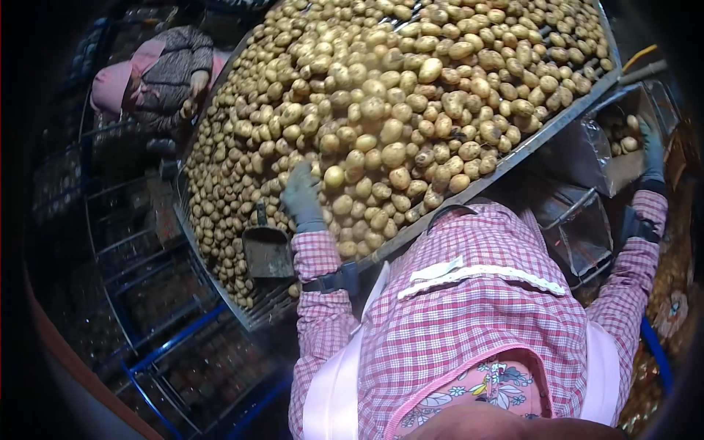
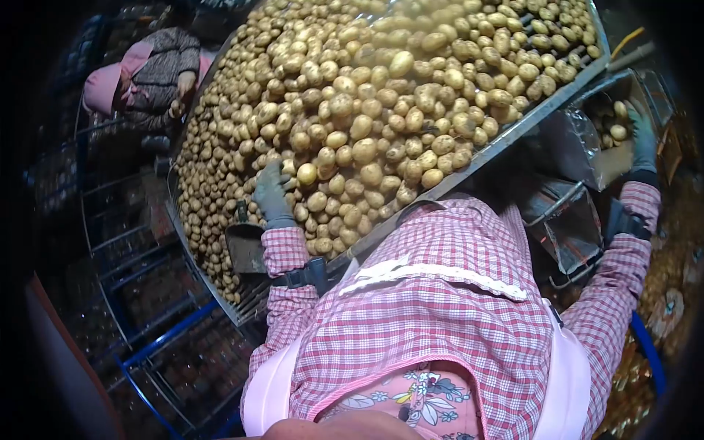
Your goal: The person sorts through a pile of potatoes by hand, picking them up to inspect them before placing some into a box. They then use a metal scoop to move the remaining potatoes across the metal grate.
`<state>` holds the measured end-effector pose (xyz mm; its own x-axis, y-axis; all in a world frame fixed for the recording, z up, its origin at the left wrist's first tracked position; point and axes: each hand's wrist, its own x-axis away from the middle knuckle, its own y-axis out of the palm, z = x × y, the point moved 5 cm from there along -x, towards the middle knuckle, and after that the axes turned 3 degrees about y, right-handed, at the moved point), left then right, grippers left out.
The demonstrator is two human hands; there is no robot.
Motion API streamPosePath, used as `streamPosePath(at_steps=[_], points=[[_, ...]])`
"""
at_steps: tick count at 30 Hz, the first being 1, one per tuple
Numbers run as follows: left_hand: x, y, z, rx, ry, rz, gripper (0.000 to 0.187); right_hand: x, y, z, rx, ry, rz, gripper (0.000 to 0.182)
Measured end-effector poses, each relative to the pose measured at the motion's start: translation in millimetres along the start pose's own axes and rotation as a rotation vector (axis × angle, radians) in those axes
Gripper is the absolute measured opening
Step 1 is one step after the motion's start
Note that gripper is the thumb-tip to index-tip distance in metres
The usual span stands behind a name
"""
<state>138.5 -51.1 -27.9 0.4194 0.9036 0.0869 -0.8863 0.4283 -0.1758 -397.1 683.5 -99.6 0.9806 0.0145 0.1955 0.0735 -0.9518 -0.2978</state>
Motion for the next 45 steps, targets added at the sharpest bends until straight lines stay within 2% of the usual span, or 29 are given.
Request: streamPosePath(at_steps=[1,2,4,5,7,8,9,10,11,12,13,14,15,17,20,21,24,27,28,30,32,33,36,38,39,42,43,44,45], points=[[8,9,4,-0.067,0.016,-0.041,0.025,-18,-32,5,0.186,-0.096,0.115,0.046],[15,22,7,-0.13,0.032,-0.08,0.024,-29,-41,2,0.162,-0.095,0.107,0.046],[22,43,7,-0.403,0.317,-0.16,0.022,-22,-12,-16,0.012,-0.212,0.025,0.044],[36,56,17,-0.426,0.158,-0.155,0.024,-1,32,-33,-0.048,-0.054,-0.04,0.039],[44,66,5,-0.541,0.22,-0.203,0.025,96,160,-102,-0.018,-0.06,-0.159,0.029],[48,70,1,-0.601,0.253,-0.23,0.026,140,224,-135,0.007,-0.242,-0.31,0.029],[59,78,12,-0.548,0.228,-0.209,0.027,177,280,-144,-0.121,-0.028,-0.488,0.028],[59,74,9,-0.536,0.263,-0.208,0.027,213,329,-158,0.088,0.1,-0.684,0.027],[59,67,3,-0.525,0.295,-0.202,0.027,244,374,-156,0.005,0.147,-0.946,0.025],[60,58,0,-0.517,0.325,-0.193,0.027,273,408,-168,0.067,0.042,-1.124,0.028],[61,43,7,-0.553,0.291,-0.147,0.027,289,441,-160,0.076,-0.197,-1.177,0.031],[57,21,-5,-0.405,0.184,-0.044,0.025,302,472,-150,0.078,-0.436,-1.219,0.035],[58,5,1,-0.333,0.067,0.026,0.025,311,493,-148,0.246,-0.517,-1.224,0.039],[53,-33,3,-0.289,0.108,0.119,0.024,324,521,-143,0.502,-0.646,-1.311,0.053],[48,-68,-9,-0.288,0.108,0.159,0.025,323,543,-112,0.611,-0.897,-1.195,0.061],[51,-63,-5,-0.254,0.102,0.146,0.028,321,545,-117,0.609,-0.91,-1.27,0.06],[57,-11,26,-0.476,0.011,-0.006,0.036,331,536,-150,0.788,-0.815,-1.312,0.056],[42,27,2,-0.872,0.391,-0.154,0.041,331,535,-139,0.888,-0.753,-1.347,0.051],[35,25,-9,-0.627,0.192,-0.153,0.043,327,535,-134,0.917,-0.728,-1.371,0.05],[29,27,-29,-0.132,-0.195,-0.153,0.047,312,530,-135,0.667,-0.341,-1.286,0.046],[33,19,-29,0.115,-0.373,-0.185,0.039,290,532,-99,0.176,0.274,-1.323,0.038],[35,19,-30,0.245,-0.434,-0.202,0.037,282,535,-82,-0.206,0.448,-1.283,0.03],[41,31,-25,0.421,-0.532,-0.271,0.039,287,494,-113,-0.307,0.771,-1.092,0.026],[44,43,-28,0.528,-0.569,-0.309,0.041,281,496,-82,-0.567,0.636,-1.298,0.027],[48,48,-29,0.607,-0.645,-0.453,0.043,285,485,-105,-0.604,0.476,-1.394,0.02],[62,89,-12,0.487,-0.625,-0.528,0.042,296,467,-125,-0.236,-0.19,-1.375,0.028],[69,107,5,0.283,-0.513,-0.529,0.046,303,458,-139,-0.097,0.214,-1.369,0.04],[79,125,16,0.195,-0.535,-0.538,0.044,305,460,-136,-0.155,-0.026,-1.301,0.052],[79,148,19,0.087,-0.372,-0.74,0.044,317,439,-154,-0.043,0.28,-1.284,0.051]])
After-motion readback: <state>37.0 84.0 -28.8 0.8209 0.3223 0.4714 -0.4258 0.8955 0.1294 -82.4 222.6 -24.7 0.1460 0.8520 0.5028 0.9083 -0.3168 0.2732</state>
